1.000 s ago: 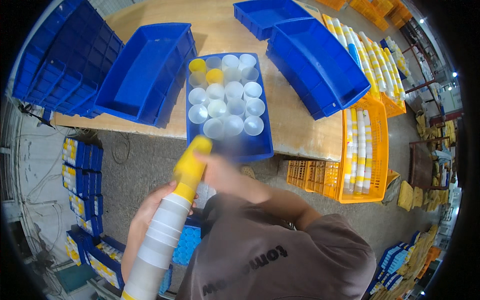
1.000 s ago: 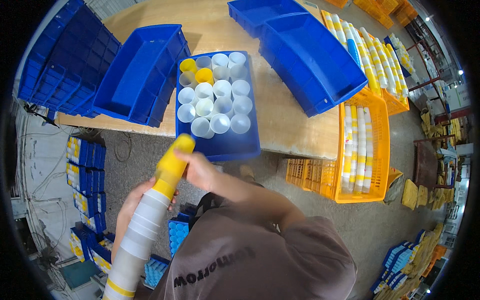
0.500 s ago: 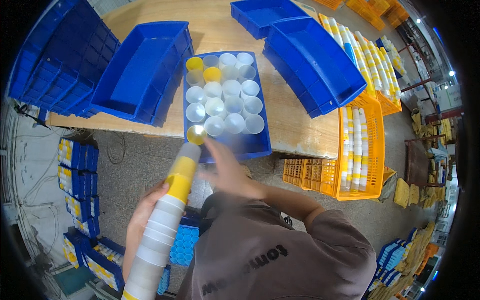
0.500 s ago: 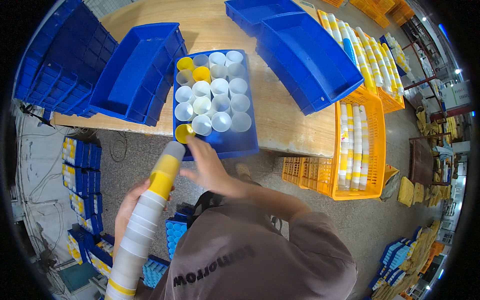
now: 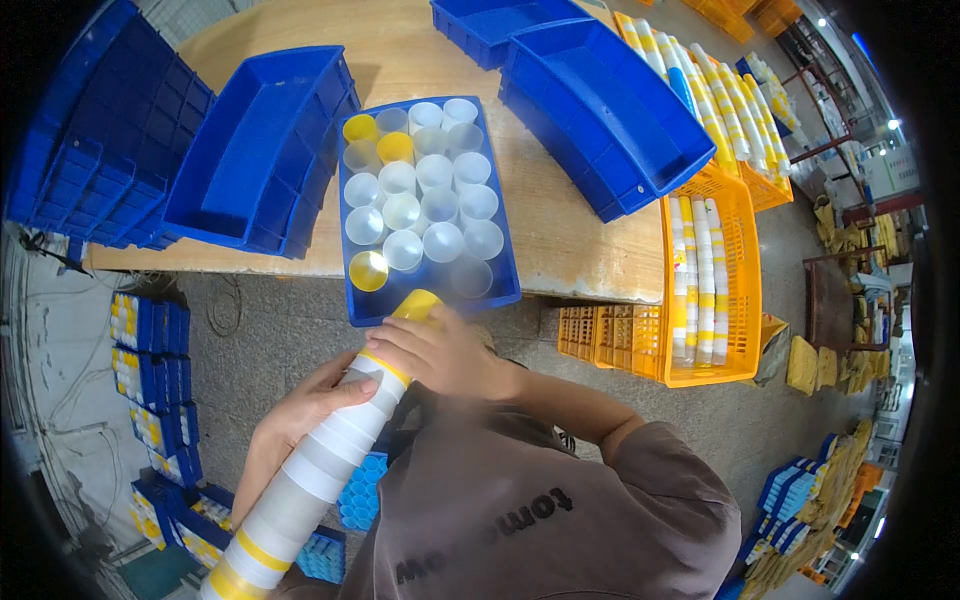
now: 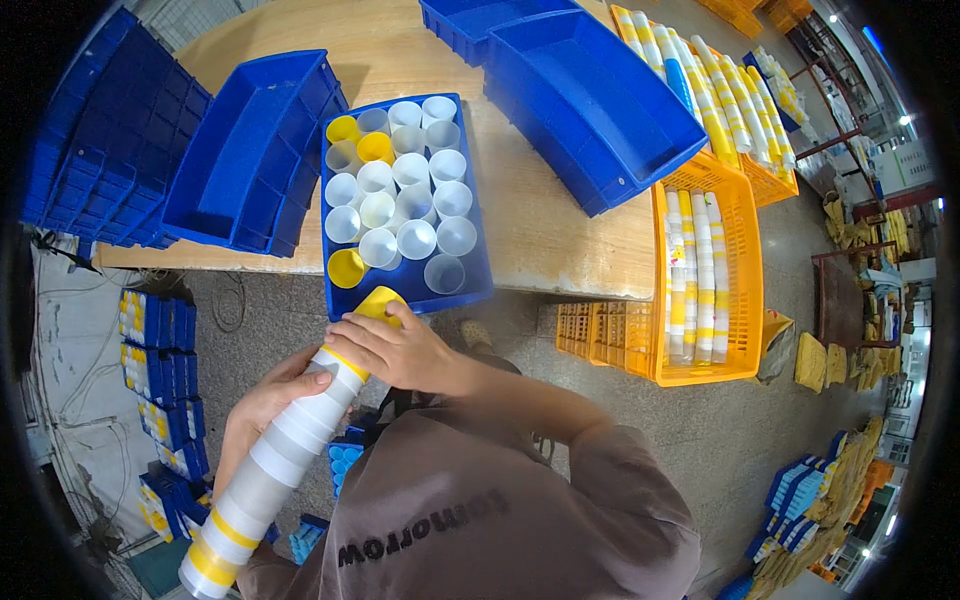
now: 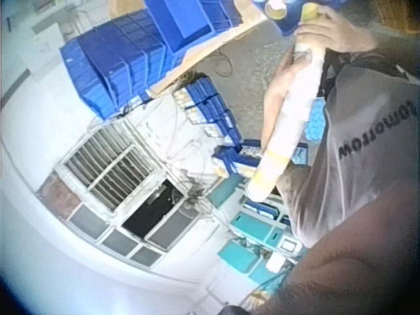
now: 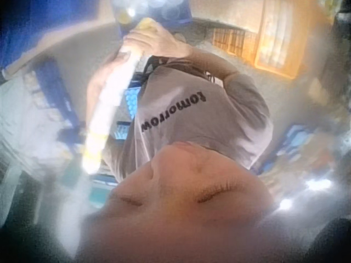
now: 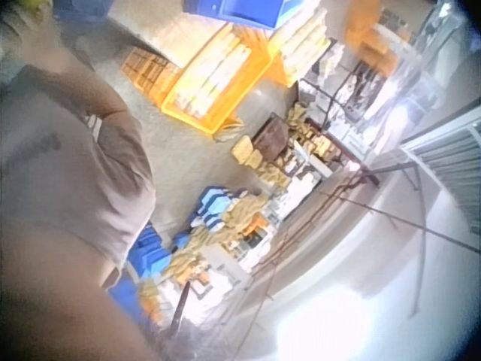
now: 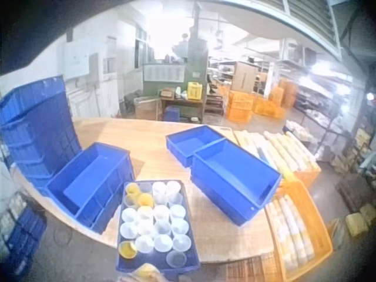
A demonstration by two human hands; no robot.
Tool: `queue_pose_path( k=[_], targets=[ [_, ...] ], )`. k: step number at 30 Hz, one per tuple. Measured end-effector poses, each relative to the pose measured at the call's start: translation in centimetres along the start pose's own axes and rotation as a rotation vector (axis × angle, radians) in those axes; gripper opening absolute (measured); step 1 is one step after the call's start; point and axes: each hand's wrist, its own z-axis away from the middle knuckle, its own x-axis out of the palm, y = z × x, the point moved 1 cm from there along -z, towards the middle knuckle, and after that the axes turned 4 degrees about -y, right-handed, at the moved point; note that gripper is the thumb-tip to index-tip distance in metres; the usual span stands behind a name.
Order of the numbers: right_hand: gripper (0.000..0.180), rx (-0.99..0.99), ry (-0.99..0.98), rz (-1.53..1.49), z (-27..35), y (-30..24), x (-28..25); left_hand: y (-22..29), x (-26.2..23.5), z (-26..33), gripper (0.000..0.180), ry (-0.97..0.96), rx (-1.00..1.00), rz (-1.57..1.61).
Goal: The person sorts white and yellow plastic caps from blue trays into separate stacks. They then use a handheld green device to scan the caps in the trays. Finally, they place the sorted caps into a blue tray and move it to a nearby table.
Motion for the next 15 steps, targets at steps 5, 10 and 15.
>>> queue_pose_path(
  k=[5,10,15],
  targets=[
    [0.037,-0.072,0.153,0.074,-2.2,0.7,-1.4,0.0,-0.3,1.0,0.091,0.003,0.074,0.023],
    [0.054,0.772,0.259,0.065,-1.5,7.8,-4.4,-1.0,-3.0,5.9,0.101,0.161,0.213,0.135],
    [0.068,0.609,0.255,-0.257,0.4,8.4,0.4,-2.5,-5.5,6.2,0.094,0.297,0.147,0.019]
  ],
)
